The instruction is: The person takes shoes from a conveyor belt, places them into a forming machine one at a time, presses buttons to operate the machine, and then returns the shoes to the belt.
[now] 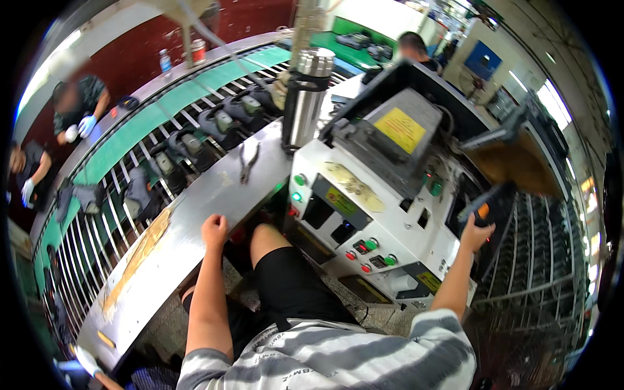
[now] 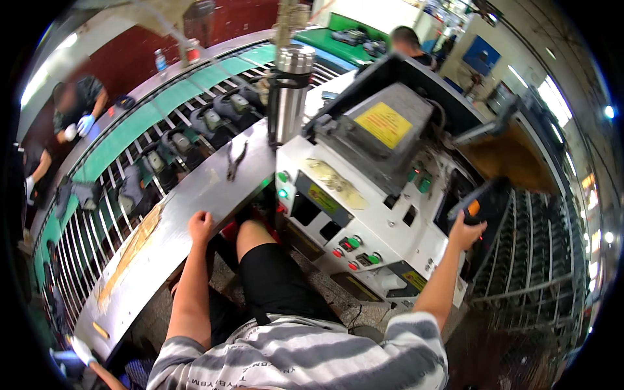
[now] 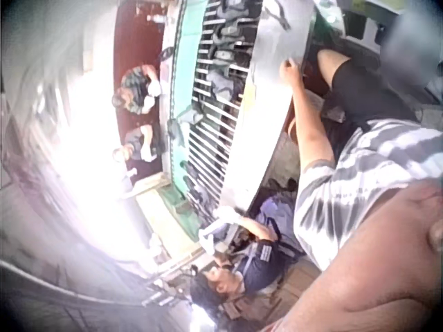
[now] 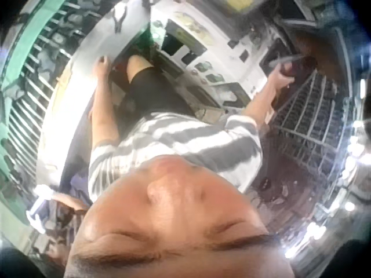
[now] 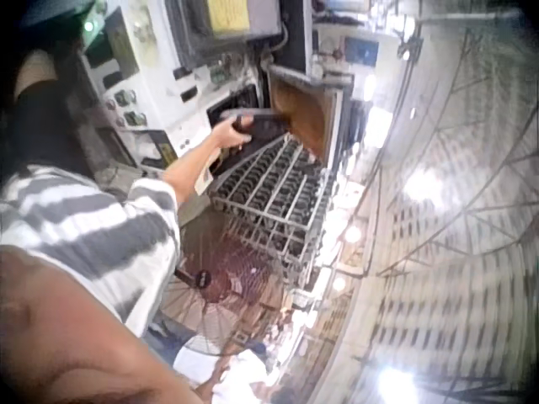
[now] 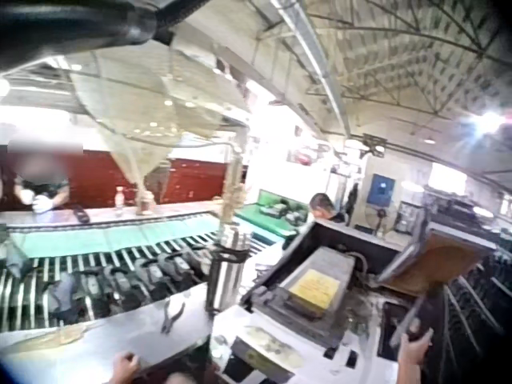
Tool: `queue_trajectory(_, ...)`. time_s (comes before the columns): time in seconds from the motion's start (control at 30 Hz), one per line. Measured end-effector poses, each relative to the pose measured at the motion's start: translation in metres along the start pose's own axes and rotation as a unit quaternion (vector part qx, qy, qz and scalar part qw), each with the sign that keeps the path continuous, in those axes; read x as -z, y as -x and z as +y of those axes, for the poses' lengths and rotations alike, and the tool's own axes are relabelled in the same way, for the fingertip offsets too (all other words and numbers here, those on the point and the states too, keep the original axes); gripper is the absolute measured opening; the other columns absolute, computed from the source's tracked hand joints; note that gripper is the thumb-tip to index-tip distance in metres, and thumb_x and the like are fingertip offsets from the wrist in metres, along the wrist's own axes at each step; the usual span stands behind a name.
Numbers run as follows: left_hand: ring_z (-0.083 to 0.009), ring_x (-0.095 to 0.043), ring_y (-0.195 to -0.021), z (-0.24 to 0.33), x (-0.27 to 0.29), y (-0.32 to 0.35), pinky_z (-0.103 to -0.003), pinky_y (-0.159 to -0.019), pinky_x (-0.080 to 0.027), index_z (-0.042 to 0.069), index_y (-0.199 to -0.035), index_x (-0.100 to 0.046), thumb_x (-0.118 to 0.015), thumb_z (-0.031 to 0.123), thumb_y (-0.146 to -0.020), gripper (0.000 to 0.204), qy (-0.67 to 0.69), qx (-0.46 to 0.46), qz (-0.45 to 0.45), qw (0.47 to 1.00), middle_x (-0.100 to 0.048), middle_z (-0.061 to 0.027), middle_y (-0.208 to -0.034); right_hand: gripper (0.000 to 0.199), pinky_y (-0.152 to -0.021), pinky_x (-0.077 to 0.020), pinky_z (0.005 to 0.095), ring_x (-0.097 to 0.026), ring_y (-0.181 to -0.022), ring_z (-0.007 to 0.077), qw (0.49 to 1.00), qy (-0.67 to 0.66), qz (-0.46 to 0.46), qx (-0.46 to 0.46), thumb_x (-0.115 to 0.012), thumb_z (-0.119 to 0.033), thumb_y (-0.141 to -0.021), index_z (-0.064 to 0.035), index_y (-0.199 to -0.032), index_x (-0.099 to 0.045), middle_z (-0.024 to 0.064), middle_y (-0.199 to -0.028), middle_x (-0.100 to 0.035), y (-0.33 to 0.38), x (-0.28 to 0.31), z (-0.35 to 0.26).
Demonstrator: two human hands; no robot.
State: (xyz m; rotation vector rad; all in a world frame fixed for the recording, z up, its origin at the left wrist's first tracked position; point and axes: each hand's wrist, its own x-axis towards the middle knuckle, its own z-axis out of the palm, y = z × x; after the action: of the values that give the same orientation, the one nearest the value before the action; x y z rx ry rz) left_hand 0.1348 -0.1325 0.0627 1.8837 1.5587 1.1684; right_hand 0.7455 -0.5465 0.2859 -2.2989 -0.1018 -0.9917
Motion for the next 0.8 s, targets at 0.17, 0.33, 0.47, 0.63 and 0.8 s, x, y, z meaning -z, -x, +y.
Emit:
queue_trajectory(0.17, -0.0346, -0.063, -0.067, 0.015, 0.007, -0.002, -0.041, -0.064, -0.049, 0.002, -0.079, -0.066, -0.061, 0.024, -0.082, 0.023, 0.03, 0.065, -0.023, 0.997, -0.063, -0.0178, -0.071, 0.064, -0.085, -0.0531, 0.0443, -0.064, -0.096, 0.0366, 0.992, -0.079, 0.094, 0.019, -0.087, -0.02, -0.064, 0.0147, -0.109, -0.057, 0.027, -0.113, -0.062, 0.059, 0.025, 0.023)
queue_trajectory(0.33, -0.0209, -0.062, -0.093, 0.022, -0.007, 0.032, -0.034, -0.082, -0.051, 0.005, -0.134, -0.047, -0.064, 0.013, -0.084, 0.054, 0.18, 0.127, -0.024, 0.975, -0.062, -0.0118, -0.11, 0.03, -0.081, -0.0512, 0.0369, -0.064, -0.087, 0.0176, 0.914, -0.406, -0.017, -0.001, -0.079, -0.011, -0.08, 0.0102, -0.098, -0.069, 0.0134, -0.106, -0.069, 0.101, 0.043, 0.012)
queue_trajectory(0.47, -0.0249, -0.052, -0.12, 0.107, 0.003, 0.091, -0.038, -0.103, -0.042, 0.007, -0.146, -0.032, -0.063, 0.012, -0.086, 0.068, 0.493, 0.143, -0.21, 0.832, -0.047, -0.0169, -0.136, 0.042, -0.094, -0.0434, 0.0353, -0.059, -0.103, 0.0218, 0.794, -0.526, -0.301, -0.042, -0.065, -0.028, -0.092, 0.0102, -0.109, -0.064, 0.0143, -0.118, -0.064, 0.164, 0.068, -0.058)
queue_trajectory(0.63, -0.0228, -0.045, -0.126, 0.178, 0.076, 0.092, -0.039, -0.106, -0.036, 0.01, -0.153, -0.019, -0.072, 0.042, -0.082, 0.093, 0.735, 0.044, -0.323, 0.595, -0.038, -0.013, -0.146, 0.049, -0.093, -0.0435, 0.0352, -0.058, -0.102, 0.0214, 0.591, -0.558, -0.576, 0.087, -0.075, -0.03, -0.08, 0.0025, -0.113, -0.06, 0.0098, -0.112, -0.062, 0.234, 0.049, -0.152)
queue_trajectory(0.8, -0.0358, -0.061, -0.109, 0.059, 0.166, 0.075, -0.049, -0.099, -0.047, -0.002, -0.134, -0.045, -0.063, 0.023, -0.07, 0.071, 0.837, 0.297, -0.088, 0.451, -0.06, -0.0202, -0.122, 0.058, -0.092, -0.0466, 0.0361, -0.06, -0.106, 0.0331, 0.429, -0.348, -0.637, 0.538, -0.078, -0.031, -0.073, -0.0021, -0.12, -0.06, 0.0169, -0.116, -0.062, 0.302, 0.207, -0.366)
